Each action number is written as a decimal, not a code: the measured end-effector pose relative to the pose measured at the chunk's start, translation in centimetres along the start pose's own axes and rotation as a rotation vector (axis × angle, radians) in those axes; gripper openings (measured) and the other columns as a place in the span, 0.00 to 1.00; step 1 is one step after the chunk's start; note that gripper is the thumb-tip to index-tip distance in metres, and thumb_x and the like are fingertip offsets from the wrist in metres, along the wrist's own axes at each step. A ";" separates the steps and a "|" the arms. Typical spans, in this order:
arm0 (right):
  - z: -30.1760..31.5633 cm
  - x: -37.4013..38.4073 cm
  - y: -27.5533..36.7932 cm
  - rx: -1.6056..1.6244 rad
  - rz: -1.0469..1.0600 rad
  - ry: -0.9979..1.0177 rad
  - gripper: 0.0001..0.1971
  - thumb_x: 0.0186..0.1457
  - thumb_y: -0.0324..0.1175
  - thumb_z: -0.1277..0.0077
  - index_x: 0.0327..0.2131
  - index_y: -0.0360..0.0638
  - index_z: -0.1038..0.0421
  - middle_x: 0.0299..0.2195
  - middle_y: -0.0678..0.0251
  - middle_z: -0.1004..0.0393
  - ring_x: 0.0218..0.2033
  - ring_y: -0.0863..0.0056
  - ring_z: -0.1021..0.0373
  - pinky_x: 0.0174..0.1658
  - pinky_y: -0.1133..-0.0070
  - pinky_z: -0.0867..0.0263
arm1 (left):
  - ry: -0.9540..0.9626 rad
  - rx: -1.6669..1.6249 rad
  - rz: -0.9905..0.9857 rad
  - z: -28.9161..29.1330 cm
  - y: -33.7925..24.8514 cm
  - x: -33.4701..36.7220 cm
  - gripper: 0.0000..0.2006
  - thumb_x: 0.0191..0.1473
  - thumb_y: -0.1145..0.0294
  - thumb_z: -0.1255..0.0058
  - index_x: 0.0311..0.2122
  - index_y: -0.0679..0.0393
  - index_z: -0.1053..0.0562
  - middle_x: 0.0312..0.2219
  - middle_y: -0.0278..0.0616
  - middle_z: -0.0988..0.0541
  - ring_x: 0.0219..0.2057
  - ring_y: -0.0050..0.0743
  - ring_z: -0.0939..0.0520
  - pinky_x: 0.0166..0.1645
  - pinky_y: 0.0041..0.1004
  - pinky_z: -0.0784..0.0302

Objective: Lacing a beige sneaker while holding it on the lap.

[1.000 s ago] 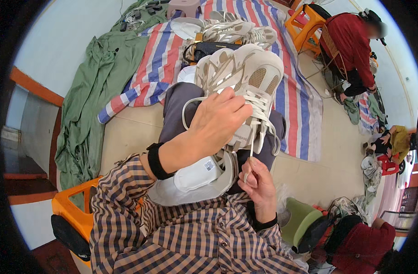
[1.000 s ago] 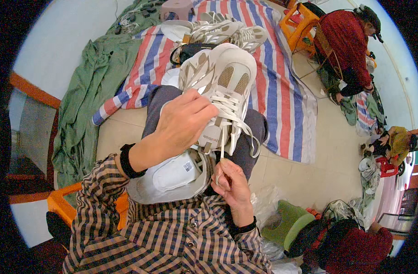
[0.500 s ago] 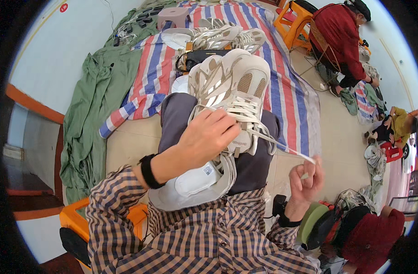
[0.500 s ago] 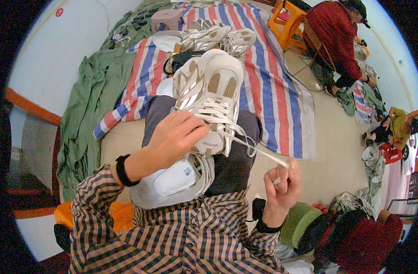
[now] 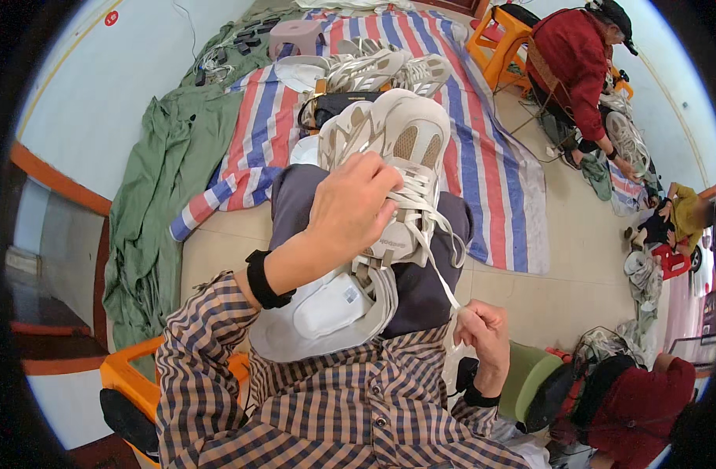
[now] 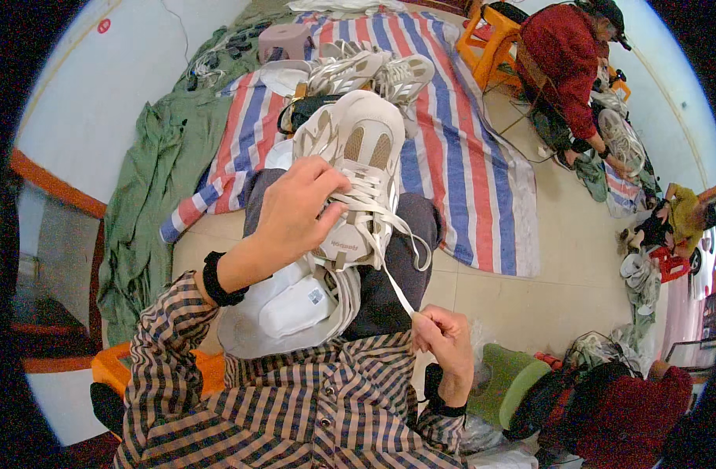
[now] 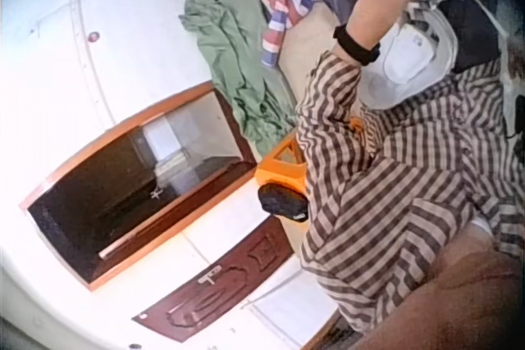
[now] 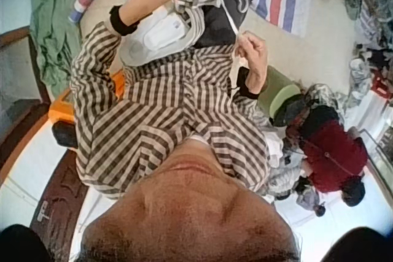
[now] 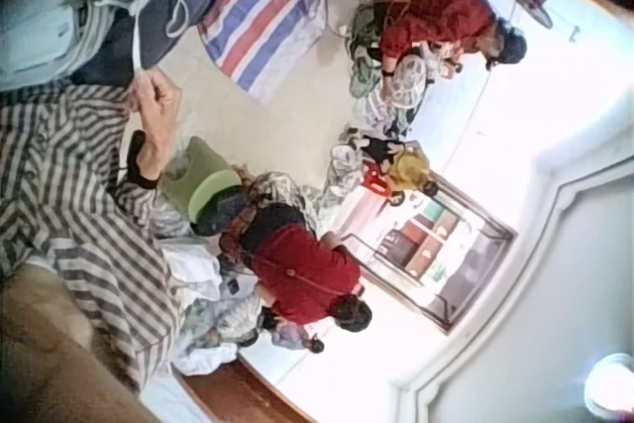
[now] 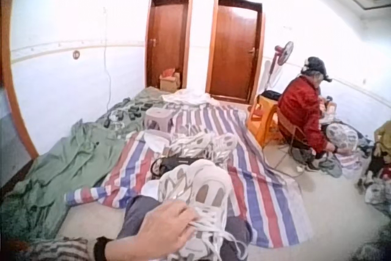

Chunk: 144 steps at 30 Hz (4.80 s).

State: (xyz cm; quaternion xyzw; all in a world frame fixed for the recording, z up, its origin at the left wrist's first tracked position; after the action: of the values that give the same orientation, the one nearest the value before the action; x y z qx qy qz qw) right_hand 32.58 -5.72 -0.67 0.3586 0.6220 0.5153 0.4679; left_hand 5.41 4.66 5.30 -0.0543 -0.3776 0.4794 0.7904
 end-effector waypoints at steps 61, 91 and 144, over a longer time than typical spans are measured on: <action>-4.6 10.5 7.0 -0.518 0.561 -0.199 0.08 0.52 0.26 0.46 0.37 0.41 0.29 0.29 0.65 0.31 0.28 0.75 0.30 0.31 0.79 0.34 | 0.153 0.160 -0.031 0.2 -1.9 -2.9 0.15 0.40 0.73 0.40 0.36 0.55 0.29 0.29 0.41 0.26 0.34 0.43 0.24 0.36 0.35 0.28; -2.7 11.3 6.1 -0.384 0.354 0.053 0.10 0.51 0.31 0.42 0.33 0.40 0.32 0.32 0.69 0.34 0.31 0.81 0.35 0.36 0.83 0.37 | -0.118 0.386 0.436 15.1 13.5 -13.1 0.05 0.51 0.81 0.60 0.33 0.62 0.33 0.27 0.46 0.34 0.30 0.45 0.31 0.36 0.31 0.34; -2.9 13.2 8.3 -0.564 0.417 0.301 0.08 0.48 0.33 0.45 0.27 0.39 0.31 0.23 0.64 0.35 0.24 0.74 0.36 0.29 0.78 0.40 | 0.133 0.014 0.015 0.8 -0.3 -2.6 0.12 0.44 0.76 0.45 0.36 0.55 0.30 0.29 0.40 0.28 0.33 0.42 0.23 0.33 0.36 0.28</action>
State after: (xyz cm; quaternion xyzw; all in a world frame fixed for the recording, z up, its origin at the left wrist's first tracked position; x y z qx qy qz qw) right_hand 25.52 7.47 4.73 0.2549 0.4314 0.7973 0.3366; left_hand 4.42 2.17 4.56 -0.0831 -0.3205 0.4833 0.8105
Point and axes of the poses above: each hand's wrist, its own x-axis towards the middle knuckle, its own z-axis out of the back of the hand, y = z × x, the point moved 1 cm from there along x, towards the middle knuckle
